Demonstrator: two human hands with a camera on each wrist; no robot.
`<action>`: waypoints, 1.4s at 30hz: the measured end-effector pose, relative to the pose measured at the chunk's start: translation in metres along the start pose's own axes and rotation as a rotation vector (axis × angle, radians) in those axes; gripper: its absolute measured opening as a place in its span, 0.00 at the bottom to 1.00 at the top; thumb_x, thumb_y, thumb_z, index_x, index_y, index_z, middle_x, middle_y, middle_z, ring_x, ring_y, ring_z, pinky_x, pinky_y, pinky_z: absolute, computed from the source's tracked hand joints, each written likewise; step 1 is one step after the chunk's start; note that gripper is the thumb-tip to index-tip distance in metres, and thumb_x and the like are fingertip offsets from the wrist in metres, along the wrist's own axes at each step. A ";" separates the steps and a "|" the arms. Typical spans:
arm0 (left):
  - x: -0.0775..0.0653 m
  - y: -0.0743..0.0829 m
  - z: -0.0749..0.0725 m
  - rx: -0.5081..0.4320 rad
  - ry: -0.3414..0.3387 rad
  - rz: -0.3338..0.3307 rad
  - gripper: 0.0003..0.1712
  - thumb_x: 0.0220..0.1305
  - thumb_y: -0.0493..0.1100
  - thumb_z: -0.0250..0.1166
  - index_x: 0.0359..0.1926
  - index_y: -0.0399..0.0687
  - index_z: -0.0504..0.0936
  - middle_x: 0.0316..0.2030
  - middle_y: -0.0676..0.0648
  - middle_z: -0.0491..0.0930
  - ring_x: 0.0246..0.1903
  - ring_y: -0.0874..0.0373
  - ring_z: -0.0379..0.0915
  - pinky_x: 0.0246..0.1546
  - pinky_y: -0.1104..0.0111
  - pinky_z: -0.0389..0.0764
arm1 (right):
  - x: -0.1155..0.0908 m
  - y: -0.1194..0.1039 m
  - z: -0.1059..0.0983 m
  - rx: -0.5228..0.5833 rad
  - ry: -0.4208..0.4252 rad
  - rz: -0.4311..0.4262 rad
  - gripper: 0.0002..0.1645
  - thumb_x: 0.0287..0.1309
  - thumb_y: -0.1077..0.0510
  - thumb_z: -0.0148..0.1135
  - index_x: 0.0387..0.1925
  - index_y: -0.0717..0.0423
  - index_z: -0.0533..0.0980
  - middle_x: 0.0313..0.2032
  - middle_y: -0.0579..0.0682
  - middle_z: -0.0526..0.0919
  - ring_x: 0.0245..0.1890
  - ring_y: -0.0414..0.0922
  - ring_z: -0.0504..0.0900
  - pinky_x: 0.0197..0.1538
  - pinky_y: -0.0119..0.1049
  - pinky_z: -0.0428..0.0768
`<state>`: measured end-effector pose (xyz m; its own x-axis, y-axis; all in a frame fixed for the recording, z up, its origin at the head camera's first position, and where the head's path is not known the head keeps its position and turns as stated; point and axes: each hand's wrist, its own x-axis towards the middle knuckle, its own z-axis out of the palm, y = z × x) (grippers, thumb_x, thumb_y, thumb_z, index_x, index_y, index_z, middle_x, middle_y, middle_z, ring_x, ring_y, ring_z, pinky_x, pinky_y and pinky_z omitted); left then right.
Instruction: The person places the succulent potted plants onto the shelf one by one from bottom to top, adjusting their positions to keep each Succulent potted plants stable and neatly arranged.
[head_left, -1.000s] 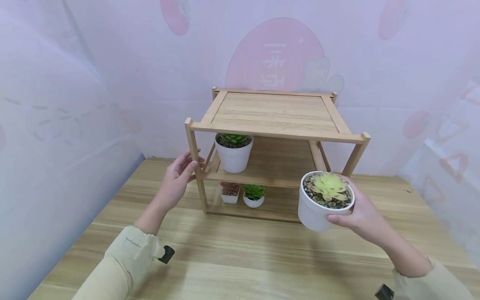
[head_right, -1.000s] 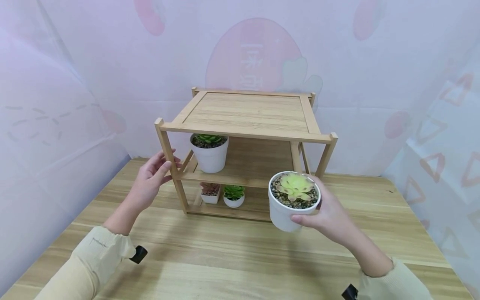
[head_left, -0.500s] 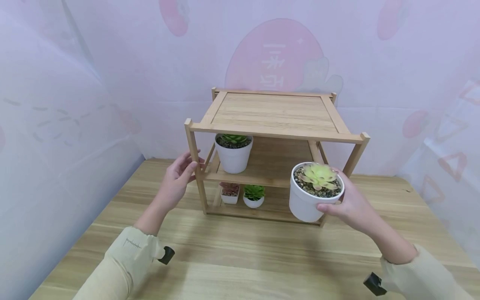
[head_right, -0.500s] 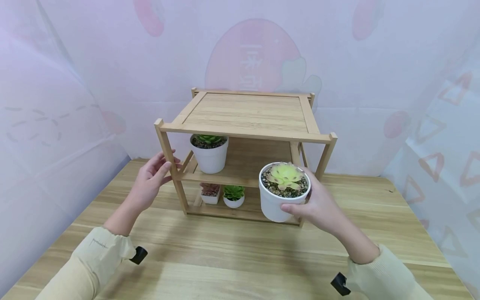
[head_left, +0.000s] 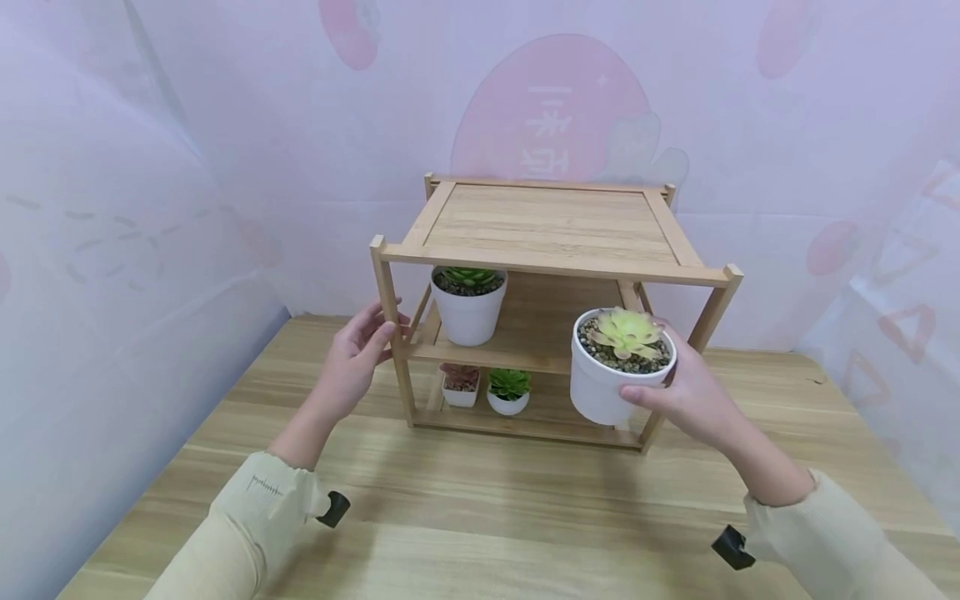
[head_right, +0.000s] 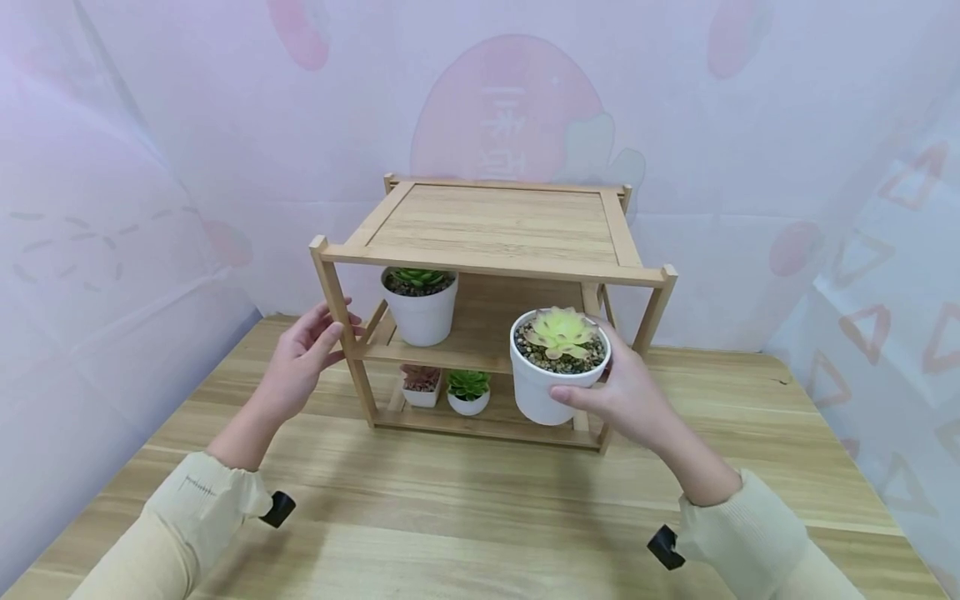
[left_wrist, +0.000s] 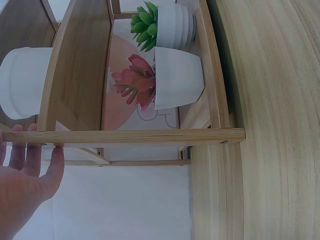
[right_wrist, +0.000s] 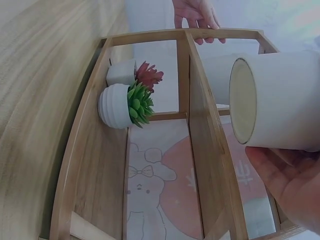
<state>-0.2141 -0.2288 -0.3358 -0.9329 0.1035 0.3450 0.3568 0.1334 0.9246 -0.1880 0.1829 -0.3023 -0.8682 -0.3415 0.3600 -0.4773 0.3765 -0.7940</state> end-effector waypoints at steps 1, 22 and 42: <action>0.000 0.000 0.000 -0.002 -0.001 0.001 0.25 0.83 0.40 0.46 0.75 0.35 0.62 0.60 0.28 0.70 0.60 0.42 0.72 0.62 0.53 0.78 | 0.001 0.000 0.000 0.001 0.002 0.002 0.50 0.51 0.65 0.74 0.73 0.66 0.60 0.59 0.63 0.76 0.54 0.32 0.76 0.57 0.20 0.73; 0.001 0.002 0.000 0.000 -0.004 0.009 0.26 0.83 0.40 0.46 0.75 0.36 0.62 0.60 0.27 0.69 0.60 0.42 0.73 0.63 0.52 0.77 | 0.030 -0.004 0.007 0.028 -0.005 0.057 0.46 0.58 0.61 0.71 0.72 0.65 0.58 0.62 0.62 0.72 0.60 0.53 0.73 0.55 0.23 0.77; 0.000 -0.001 0.000 -0.010 -0.001 0.000 0.25 0.83 0.39 0.46 0.75 0.35 0.62 0.60 0.27 0.69 0.61 0.41 0.72 0.63 0.53 0.77 | 0.055 0.004 0.012 0.031 -0.002 0.056 0.56 0.60 0.58 0.71 0.80 0.58 0.47 0.70 0.62 0.65 0.66 0.54 0.70 0.64 0.35 0.74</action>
<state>-0.2146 -0.2293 -0.3362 -0.9327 0.1050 0.3450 0.3564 0.1235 0.9261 -0.2362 0.1552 -0.2921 -0.8931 -0.3223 0.3138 -0.4236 0.3680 -0.8278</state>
